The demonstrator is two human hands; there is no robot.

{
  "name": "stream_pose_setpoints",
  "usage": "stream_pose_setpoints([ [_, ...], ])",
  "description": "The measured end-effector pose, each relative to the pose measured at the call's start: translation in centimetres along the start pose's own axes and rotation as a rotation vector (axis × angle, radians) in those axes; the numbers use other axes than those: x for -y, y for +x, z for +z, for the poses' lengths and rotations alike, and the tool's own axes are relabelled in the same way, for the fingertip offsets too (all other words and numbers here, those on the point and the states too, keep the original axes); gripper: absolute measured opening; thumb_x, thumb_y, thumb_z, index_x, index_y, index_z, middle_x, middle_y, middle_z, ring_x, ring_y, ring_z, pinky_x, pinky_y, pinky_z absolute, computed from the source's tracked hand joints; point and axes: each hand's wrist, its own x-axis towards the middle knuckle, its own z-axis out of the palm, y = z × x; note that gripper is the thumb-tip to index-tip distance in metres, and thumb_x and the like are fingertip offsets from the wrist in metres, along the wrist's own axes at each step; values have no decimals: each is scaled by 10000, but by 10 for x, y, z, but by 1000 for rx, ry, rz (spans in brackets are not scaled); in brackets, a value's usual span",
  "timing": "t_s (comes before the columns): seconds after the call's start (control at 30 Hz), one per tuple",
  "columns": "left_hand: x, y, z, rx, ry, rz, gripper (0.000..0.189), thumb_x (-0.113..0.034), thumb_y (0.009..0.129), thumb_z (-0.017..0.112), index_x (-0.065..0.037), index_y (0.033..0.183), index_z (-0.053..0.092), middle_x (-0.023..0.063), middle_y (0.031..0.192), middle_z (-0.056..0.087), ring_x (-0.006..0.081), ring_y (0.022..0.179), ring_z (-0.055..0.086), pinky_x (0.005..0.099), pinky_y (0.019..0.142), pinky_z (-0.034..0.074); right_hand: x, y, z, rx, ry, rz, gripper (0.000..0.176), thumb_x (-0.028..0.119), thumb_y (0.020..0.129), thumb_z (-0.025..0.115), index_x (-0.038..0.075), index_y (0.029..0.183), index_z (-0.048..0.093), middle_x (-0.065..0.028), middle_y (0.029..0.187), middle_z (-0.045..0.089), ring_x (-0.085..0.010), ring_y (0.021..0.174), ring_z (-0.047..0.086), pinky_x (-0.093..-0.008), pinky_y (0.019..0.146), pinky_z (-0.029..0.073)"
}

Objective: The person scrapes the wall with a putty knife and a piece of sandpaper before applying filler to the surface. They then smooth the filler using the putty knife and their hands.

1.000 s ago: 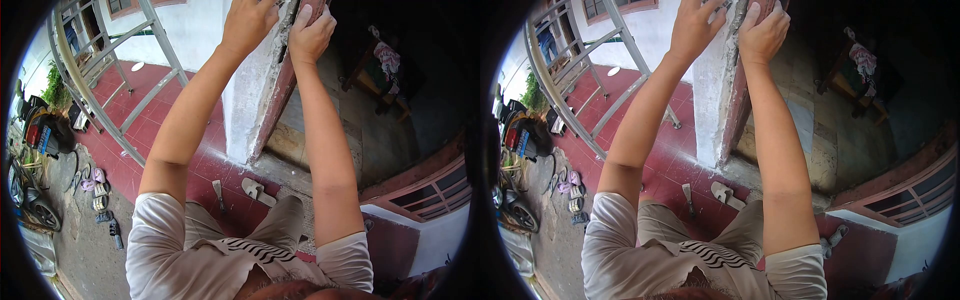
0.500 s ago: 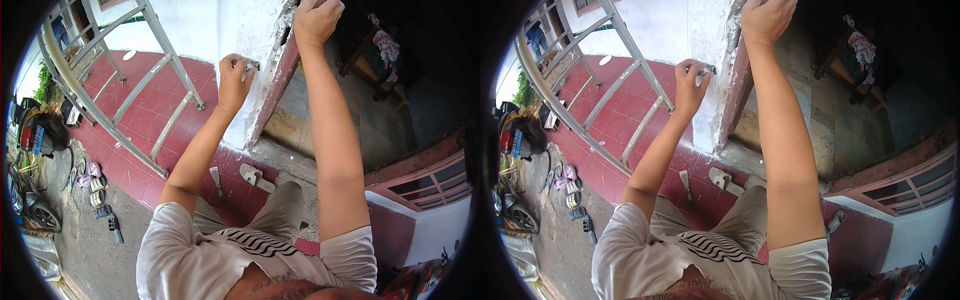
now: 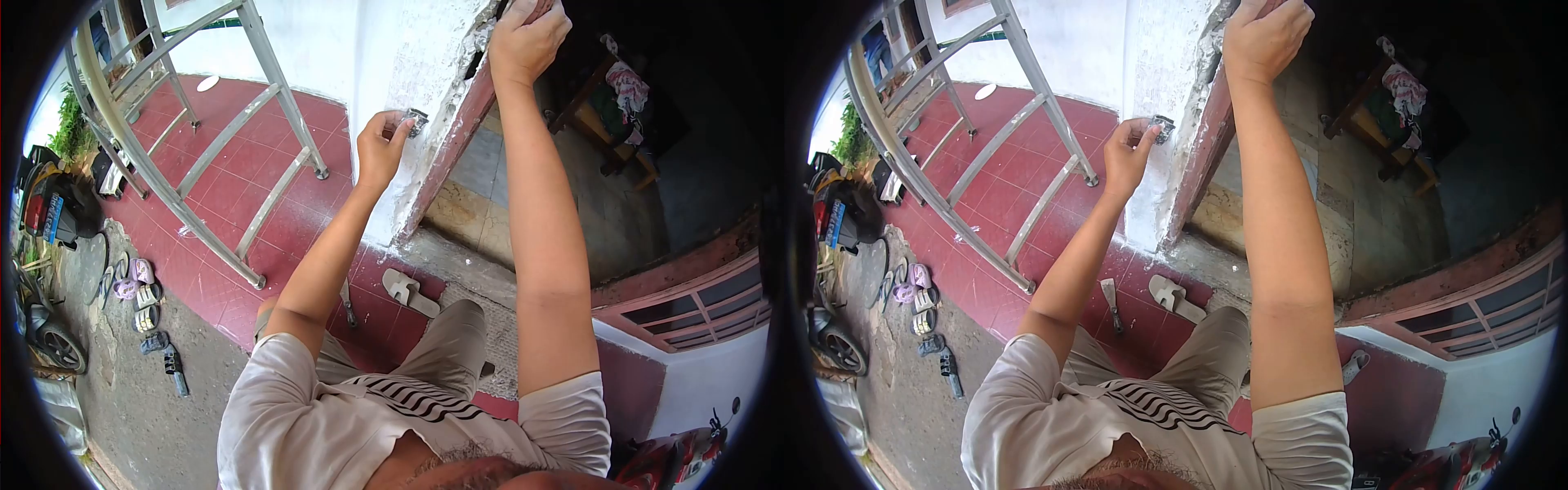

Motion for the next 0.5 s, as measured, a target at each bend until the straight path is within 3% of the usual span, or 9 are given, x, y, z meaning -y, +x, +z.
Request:
stream_pose_setpoints([
  [0.3,-48,33,3,1,206,274,207,-179,864,775,5,936,714,112,804,714,127,665,620,282,621,495,0,-2,-2,24,10,30,415,303,1020,501,-26,1271,522,-269,1143,581,-444,1073,567,-478,925,462],
  [0.43,-52,27,-3,77,255,109,219,-195,865,769,9,920,708,134,791,706,169,663,630,308,632,504,-2,-2,2,3,-8,23,416,308,1021,498,-22,1272,523,-268,1148,580,-446,1073,566,-478,926,462],
  [0.5,-61,36,-1,28,257,171,223,-200,867,767,9,911,705,135,783,703,174,659,628,312,629,503,-3,0,2,-7,-24,18,418,311,1022,498,-22,1272,524,-268,1149,579,-447,1073,566,-478,926,462],
])
